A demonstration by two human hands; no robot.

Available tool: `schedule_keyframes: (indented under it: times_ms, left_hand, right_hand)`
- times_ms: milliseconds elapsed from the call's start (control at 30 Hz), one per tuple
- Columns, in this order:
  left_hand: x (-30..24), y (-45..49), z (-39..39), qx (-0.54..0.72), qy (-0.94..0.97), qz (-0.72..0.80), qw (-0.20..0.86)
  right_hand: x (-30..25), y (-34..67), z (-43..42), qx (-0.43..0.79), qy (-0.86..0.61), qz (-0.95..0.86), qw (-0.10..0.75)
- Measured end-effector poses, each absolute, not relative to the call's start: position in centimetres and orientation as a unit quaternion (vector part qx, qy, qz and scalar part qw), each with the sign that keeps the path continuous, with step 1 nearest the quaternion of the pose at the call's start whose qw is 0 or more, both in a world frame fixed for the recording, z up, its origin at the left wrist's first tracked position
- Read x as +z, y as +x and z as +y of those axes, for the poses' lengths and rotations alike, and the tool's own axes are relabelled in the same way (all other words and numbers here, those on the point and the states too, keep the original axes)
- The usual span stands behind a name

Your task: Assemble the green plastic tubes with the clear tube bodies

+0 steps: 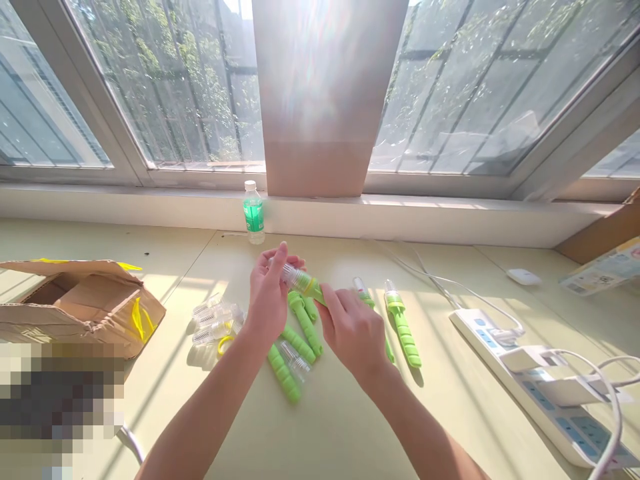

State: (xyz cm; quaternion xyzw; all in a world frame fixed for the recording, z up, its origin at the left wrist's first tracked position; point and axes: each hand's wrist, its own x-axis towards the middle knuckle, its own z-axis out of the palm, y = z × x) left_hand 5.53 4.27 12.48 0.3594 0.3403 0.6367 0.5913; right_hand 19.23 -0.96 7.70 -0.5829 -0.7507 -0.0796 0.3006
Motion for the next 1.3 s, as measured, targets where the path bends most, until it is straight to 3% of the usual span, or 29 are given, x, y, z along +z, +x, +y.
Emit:
schedule_keyframes:
  times_ms: [100,233,300,333,400,467,533,600,700,800,900,967,1067,1167,1300]
  left_hand:
    - [11.9,5.8,4.2,0.659,0.315,0.373,0.572]
    - [11.9,4.5,5.0,0.589,0.370,0.336,0.635]
    - [12.1,3.9,5.4,0.567,0.392,0.285,0.666]
    - [12.2,3.8,5.5,0.567,0.396,0.268,0.671]
    - [12.3,3.9,5.4,0.573,0.389,0.277,0.666]
    - [12.3,4.5,5.1,0.589,0.358,0.330,0.645]
    - [12.2,5.2,4.5,0.611,0.312,0.379,0.622]
    - [12.2,5.8,4.0,0.624,0.297,0.389,0.608]
    - [12.4,6.0,3.5,0.619,0.341,0.356,0.611]
    - [12.6,4.9,3.5,0.566,0.391,0.279,0.669]
    - [12.5,3.6,3.8,0.481,0.433,0.138,0.750]
    - [12.4,3.4,3.9,0.464,0.435,0.096,0.766]
    - [12.4,4.5,3.6,0.543,0.389,0.229,0.708]
    - [12.6,6.2,3.0,0.611,0.331,0.391,0.603]
    - [13.0,6.0,2.5,0.610,0.360,0.352,0.611]
  right_hand:
    - [6.4,17.1,-1.8,0.045,-0.581,-0.751,0.310]
    - [7.5,16.0,-2.6,0.454,-0.508,-0.623,0.383]
    - [8.6,16.3,-2.5,0.639,-0.420,-0.553,0.330]
    - [8.9,16.6,-2.4,0.675,-0.393,-0.540,0.313]
    - [8.8,16.9,-2.1,0.630,-0.411,-0.570,0.332]
    - [7.8,16.9,-1.8,0.440,-0.492,-0.643,0.387]
    - [6.3,16.7,-1.5,0.218,-0.568,-0.694,0.385]
    - [5.2,16.5,-1.3,0.115,-0.604,-0.701,0.362]
    - [5.2,16.1,-1.3,0.194,-0.618,-0.678,0.348]
    - [6.8,16.2,-1.7,0.441,-0.519,-0.637,0.361]
    - [8.4,16.8,-2.2,0.721,-0.371,-0.547,0.210]
    - [8.8,17.2,-2.2,0.785,-0.311,-0.514,0.149]
    - [8.1,17.2,-1.7,0.669,-0.420,-0.572,0.222]
    - [6.6,16.7,-1.1,0.321,-0.609,-0.626,0.365]
    - [5.9,16.0,-1.5,0.322,-0.586,-0.644,0.372]
